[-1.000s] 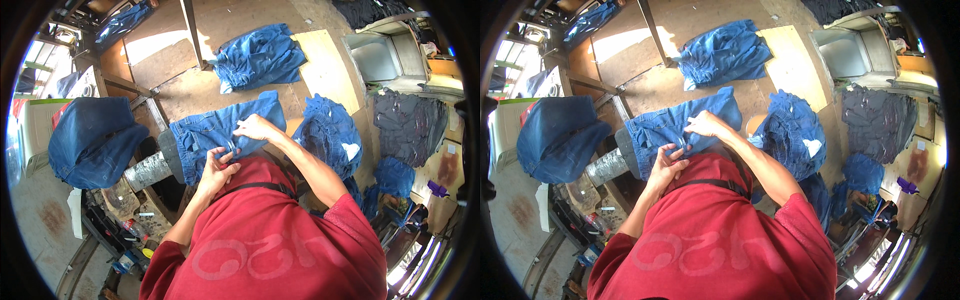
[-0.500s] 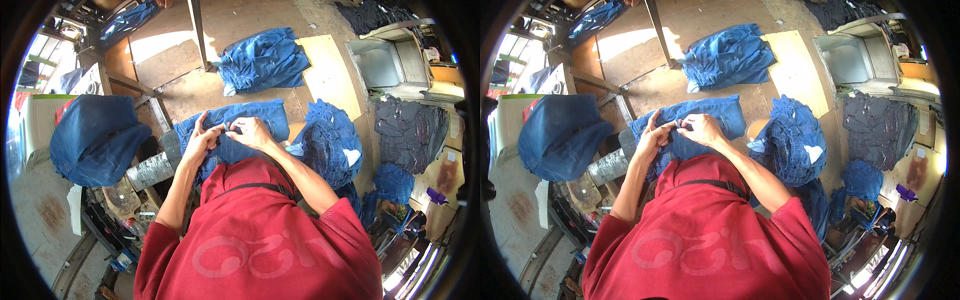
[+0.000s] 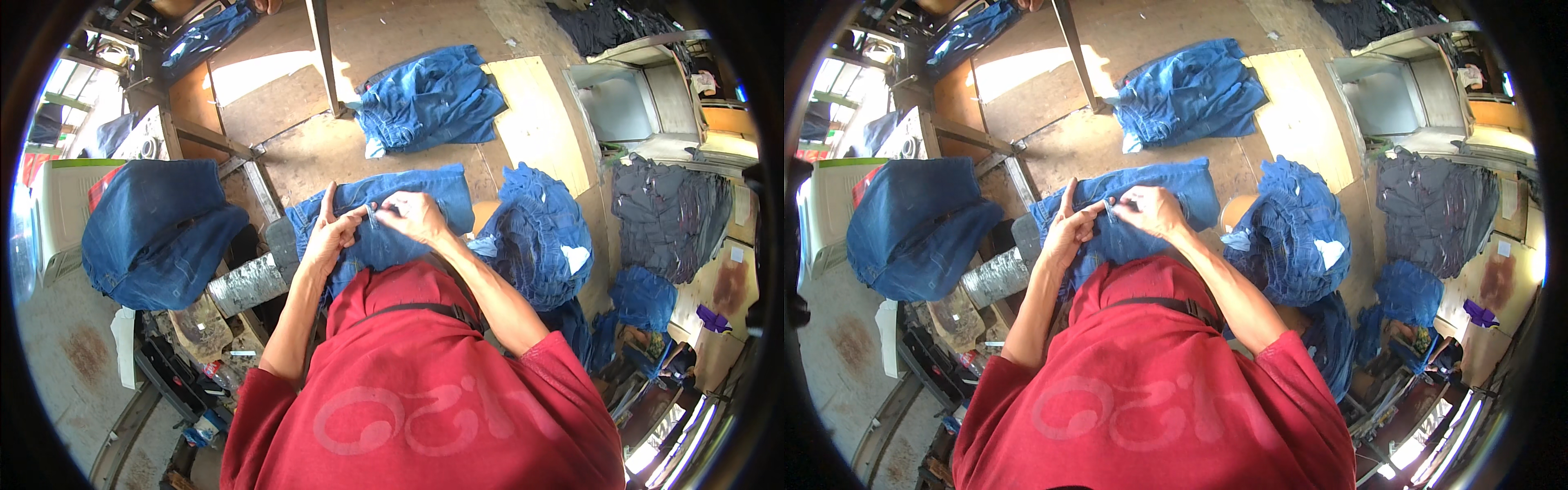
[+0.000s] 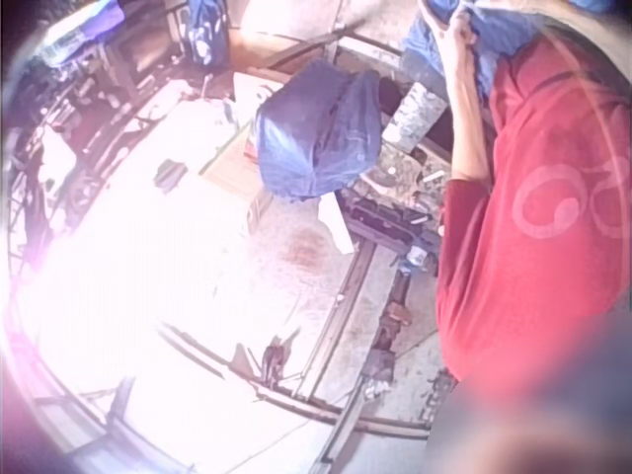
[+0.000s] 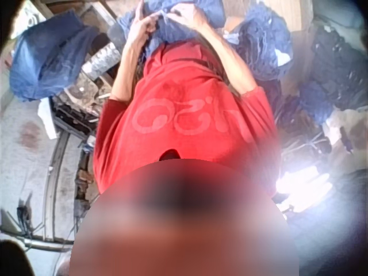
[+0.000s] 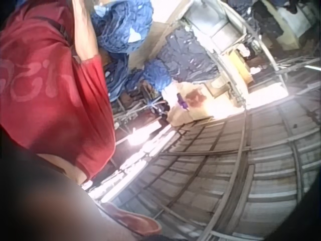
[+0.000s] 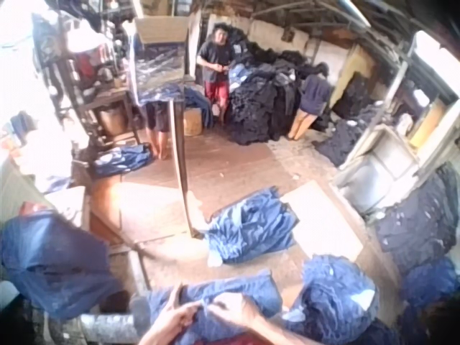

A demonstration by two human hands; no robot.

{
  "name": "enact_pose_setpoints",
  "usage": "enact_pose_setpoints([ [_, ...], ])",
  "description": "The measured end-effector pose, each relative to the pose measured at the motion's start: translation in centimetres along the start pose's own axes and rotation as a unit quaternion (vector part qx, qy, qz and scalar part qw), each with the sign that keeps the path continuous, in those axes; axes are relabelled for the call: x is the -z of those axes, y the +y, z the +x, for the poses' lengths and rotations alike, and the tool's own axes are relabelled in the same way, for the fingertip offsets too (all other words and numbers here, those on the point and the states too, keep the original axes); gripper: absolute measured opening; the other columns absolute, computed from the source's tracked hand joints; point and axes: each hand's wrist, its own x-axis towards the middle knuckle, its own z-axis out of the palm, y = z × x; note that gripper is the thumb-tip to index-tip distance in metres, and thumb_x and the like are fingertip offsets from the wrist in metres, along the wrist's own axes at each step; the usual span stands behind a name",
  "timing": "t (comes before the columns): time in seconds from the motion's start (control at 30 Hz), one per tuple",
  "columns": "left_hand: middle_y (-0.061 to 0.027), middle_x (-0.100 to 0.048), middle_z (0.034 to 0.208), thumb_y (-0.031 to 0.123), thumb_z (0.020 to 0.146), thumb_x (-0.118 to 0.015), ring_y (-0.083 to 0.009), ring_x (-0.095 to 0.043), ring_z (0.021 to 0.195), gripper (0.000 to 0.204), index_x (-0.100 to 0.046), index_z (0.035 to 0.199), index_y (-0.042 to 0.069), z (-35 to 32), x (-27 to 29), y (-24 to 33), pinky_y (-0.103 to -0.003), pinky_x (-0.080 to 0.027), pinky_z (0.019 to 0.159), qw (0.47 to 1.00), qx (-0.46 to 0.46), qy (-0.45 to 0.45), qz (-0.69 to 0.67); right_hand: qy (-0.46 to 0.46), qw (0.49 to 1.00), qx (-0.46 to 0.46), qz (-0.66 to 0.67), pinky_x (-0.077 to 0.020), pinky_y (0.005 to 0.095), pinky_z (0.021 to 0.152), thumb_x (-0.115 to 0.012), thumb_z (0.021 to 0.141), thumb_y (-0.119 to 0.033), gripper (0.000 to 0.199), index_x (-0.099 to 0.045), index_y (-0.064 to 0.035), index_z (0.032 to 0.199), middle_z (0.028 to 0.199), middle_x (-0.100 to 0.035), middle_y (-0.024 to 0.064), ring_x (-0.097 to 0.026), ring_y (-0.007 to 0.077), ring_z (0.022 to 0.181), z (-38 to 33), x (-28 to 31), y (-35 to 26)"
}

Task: The person uses a small metal tool to scrape and smooth the surface of a pair of blue jeans laid on a workbench. They repeatedly scrape different areas, lift and reposition the jeans, and continue the scraping action across the garment.

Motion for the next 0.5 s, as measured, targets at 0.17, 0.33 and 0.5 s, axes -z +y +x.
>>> enact_pose_setpoints([
  [0.17, -0.0192, -0.071, 0.135, 0.0, 0.093, -0.06, -0.0059, -0.037, 0.059, 0.101, -0.001, 0.172, 0.018, -0.1, -0.1, -0.1, -0.022, -0.036, 0.056, 1.0, -0.001, -0.003, -0.005, 0.061, 0.998, -0.008, -0.001, -0.0571, 0.0417, 0.069, -0.083, 0.086, -0.037, 0.03, -0.076, -0.0097, 0.096, 0.083, -0.076, 0.0131, -0.075, 0.0307, 0.077, -0.1, 0.5, -0.6],
  [0.33, -0.0144, -0.074, 0.123, 0.002, 0.094, -0.064, -0.0074, -0.04, 0.06, 0.098, -0.006, 0.172, 0.016, -0.4, -1.0, 0.1, -0.023, -0.038, 0.056, 1.0, -0.011, 0.021, -0.011, -0.066, 0.994, -0.011, -0.085, -0.0571, 0.046, 0.068, -0.083, 0.084, -0.041, 0.038, -0.073, -0.0134, 0.108, 0.074, -0.074, 0.0091, -0.075, 0.0301, 0.075, -0.7, 1.3, 1.2],
  [0.5, -0.009, -0.077, 0.099, 0.013, 0.093, -0.077, -0.0173, -0.064, 0.061, 0.052, -0.061, 0.143, 0.011, -1.3, -3.4, 0.8, -0.033, -0.053, 0.061, 0.824, -0.189, 0.164, 0.508, 0.227, 0.971, -0.077, -0.008, -0.0581, 0.0374, 0.069, -0.08, 0.093, -0.026, 0.02, -0.074, -0.0127, 0.108, 0.096, -0.079, 0.012, -0.077, 0.024, 0.08, -0.9, 8.1, 6.1],
])
